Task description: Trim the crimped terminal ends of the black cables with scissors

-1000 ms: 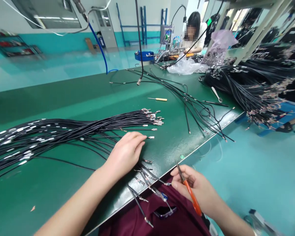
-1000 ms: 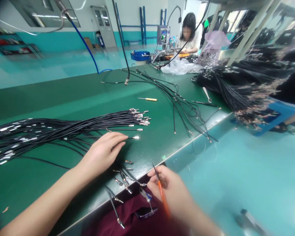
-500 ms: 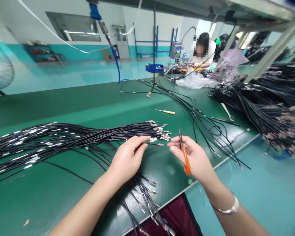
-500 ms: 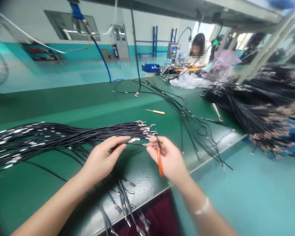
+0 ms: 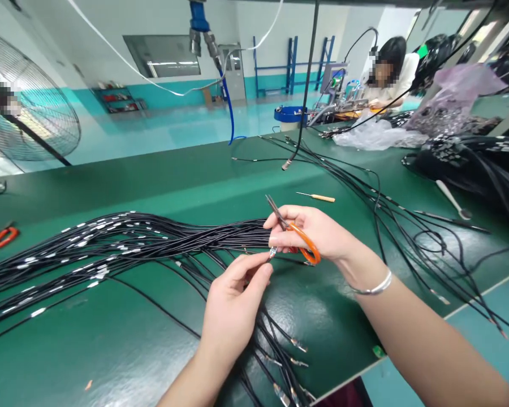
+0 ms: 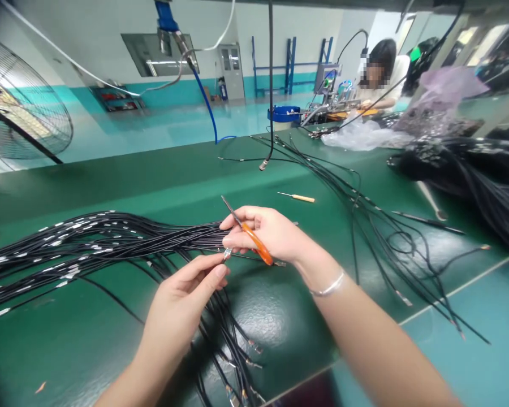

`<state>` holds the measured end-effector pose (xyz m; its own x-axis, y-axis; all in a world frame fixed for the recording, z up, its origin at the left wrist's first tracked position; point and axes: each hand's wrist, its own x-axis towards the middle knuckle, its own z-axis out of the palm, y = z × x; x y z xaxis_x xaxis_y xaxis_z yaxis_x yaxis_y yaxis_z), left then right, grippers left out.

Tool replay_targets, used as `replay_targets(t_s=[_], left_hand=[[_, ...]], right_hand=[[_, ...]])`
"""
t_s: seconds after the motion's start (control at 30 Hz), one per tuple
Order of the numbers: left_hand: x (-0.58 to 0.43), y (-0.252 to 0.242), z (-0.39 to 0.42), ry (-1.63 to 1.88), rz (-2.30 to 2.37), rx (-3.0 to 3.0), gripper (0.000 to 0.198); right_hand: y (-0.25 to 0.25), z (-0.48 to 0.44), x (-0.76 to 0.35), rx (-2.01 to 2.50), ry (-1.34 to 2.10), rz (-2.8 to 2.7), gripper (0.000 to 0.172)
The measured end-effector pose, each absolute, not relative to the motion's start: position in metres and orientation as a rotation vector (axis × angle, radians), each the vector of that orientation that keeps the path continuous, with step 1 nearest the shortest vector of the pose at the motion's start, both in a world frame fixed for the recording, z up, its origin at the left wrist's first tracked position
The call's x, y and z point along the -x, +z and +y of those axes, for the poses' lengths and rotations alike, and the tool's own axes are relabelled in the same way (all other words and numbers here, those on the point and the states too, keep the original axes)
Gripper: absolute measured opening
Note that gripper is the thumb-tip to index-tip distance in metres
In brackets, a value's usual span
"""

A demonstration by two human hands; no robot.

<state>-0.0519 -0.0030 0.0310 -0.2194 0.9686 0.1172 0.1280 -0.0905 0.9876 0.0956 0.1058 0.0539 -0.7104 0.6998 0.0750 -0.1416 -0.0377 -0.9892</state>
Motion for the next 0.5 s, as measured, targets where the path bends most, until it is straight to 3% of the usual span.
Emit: replay_targets(t_s=[0.5], left_hand=[[0.053,0.020,-0.003,1.359,1.192,-0.983,0.004]], right_hand=[[0.040,0.093,-0.094,0.710,1.901,-1.485,0.027]])
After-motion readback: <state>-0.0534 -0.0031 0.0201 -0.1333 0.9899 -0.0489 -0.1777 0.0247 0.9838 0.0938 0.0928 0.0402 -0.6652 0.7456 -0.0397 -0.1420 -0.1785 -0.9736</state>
